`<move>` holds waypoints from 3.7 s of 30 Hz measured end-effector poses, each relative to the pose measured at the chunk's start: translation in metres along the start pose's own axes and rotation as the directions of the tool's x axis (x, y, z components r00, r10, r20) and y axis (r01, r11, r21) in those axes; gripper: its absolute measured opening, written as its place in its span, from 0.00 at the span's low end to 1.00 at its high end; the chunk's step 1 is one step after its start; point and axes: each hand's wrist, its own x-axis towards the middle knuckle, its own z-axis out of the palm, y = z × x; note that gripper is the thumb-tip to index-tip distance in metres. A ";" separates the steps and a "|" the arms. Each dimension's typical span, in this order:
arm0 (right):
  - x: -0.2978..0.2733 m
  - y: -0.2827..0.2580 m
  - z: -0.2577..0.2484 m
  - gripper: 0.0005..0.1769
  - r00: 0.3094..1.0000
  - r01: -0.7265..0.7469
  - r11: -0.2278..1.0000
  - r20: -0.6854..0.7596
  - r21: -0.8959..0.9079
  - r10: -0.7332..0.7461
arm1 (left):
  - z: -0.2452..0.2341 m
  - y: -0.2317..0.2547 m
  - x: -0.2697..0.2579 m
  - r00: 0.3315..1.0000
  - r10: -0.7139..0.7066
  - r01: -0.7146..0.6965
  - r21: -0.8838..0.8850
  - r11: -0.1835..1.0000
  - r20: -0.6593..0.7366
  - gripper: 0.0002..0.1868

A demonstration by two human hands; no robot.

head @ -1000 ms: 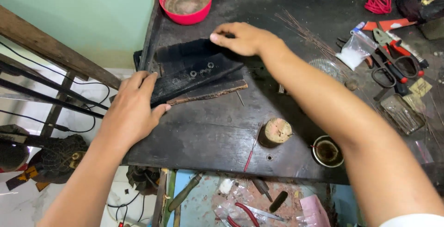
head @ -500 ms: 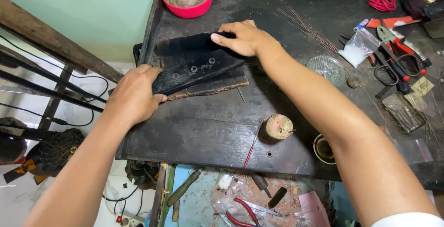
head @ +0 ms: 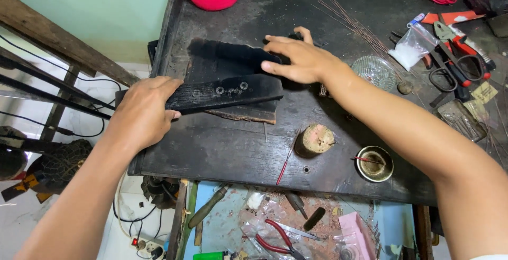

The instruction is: Setting small red stones into circular metal jewelry components using tweezers and pliers at a workbench.

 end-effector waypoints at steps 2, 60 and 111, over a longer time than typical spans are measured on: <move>-0.015 -0.005 0.002 0.40 1.000 -0.020 0.997 -0.005 0.077 0.020 | -0.004 0.001 -0.004 1.000 0.019 -0.020 0.030 0.999 0.014 0.36; -0.047 -0.020 0.018 0.39 0.991 0.131 0.988 0.005 -0.077 -0.131 | 0.006 0.049 0.035 0.982 0.142 -0.164 -0.194 0.967 -0.121 0.27; -0.302 -0.047 0.038 0.51 0.835 -0.441 0.855 -0.224 0.275 0.503 | 0.090 0.180 -0.086 0.739 0.362 -0.599 -0.307 0.739 -0.569 0.10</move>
